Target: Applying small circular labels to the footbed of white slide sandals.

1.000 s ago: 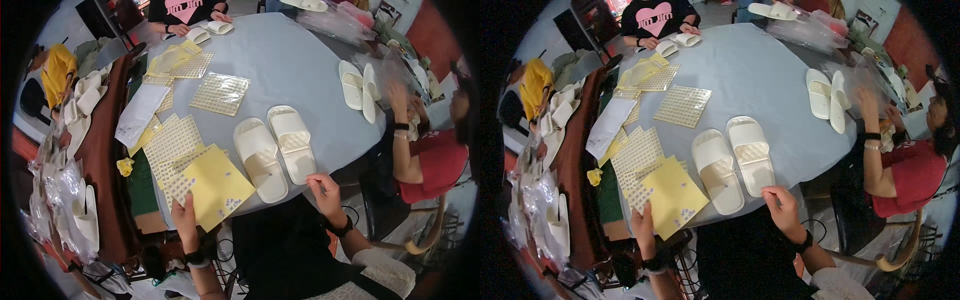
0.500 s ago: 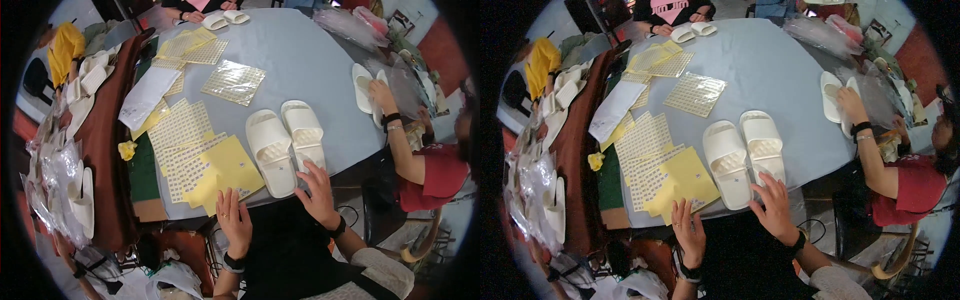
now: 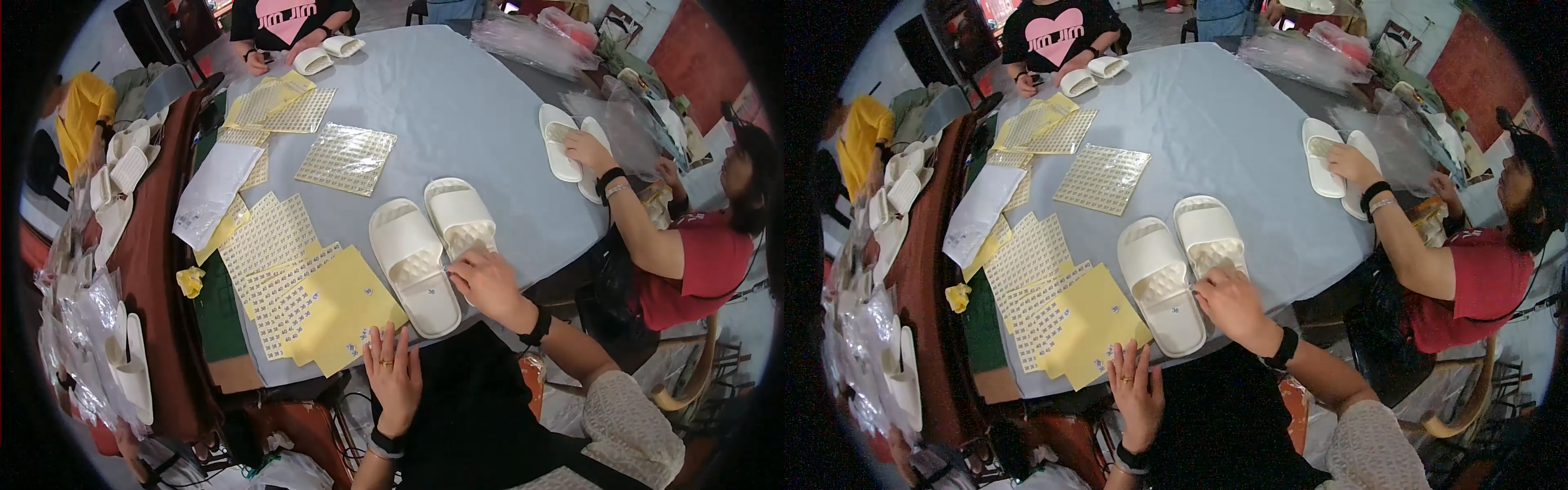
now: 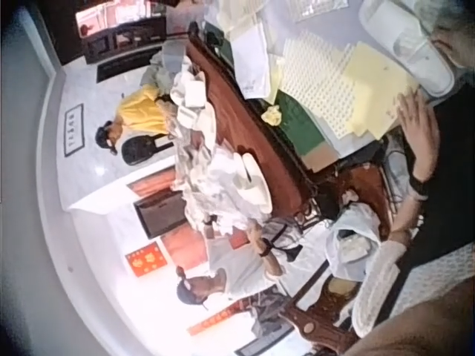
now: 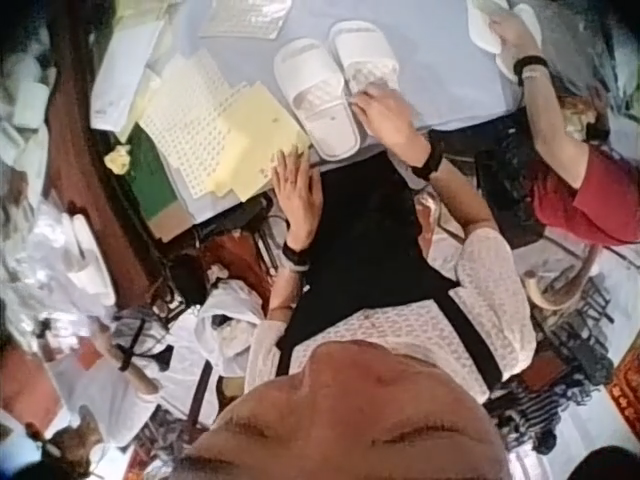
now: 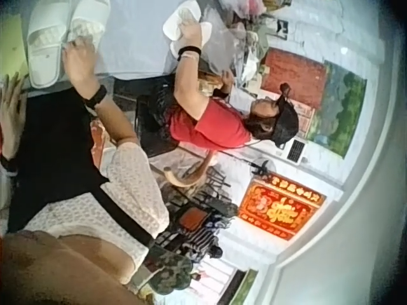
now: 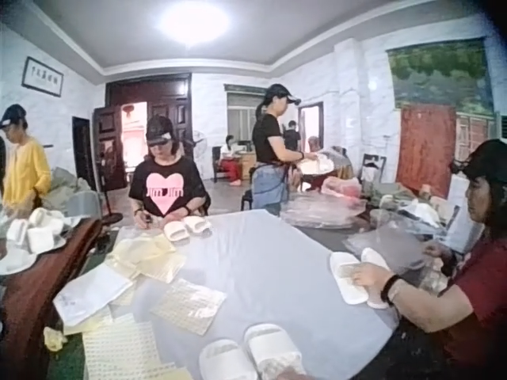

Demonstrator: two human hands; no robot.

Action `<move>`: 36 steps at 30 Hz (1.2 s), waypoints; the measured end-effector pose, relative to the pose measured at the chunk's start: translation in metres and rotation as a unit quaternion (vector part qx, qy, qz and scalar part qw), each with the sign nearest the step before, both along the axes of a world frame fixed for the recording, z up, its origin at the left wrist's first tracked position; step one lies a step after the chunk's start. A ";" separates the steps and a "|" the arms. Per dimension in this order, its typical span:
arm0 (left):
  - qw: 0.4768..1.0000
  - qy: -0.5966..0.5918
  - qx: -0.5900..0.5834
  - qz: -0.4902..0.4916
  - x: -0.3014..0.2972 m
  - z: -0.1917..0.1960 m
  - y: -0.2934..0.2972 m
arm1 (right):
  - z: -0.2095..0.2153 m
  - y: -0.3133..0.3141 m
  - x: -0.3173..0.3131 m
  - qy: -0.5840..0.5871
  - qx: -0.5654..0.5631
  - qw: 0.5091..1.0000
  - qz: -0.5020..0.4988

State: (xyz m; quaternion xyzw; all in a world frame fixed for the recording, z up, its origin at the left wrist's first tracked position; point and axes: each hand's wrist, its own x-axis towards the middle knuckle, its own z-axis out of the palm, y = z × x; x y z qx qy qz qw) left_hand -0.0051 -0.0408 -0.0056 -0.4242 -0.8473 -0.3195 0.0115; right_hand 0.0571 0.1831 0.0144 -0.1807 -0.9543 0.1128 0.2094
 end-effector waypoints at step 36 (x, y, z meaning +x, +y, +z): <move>0.915 -0.353 0.131 -0.146 0.007 0.057 0.012 | 0.033 -0.066 0.064 -0.046 -0.776 0.625 0.071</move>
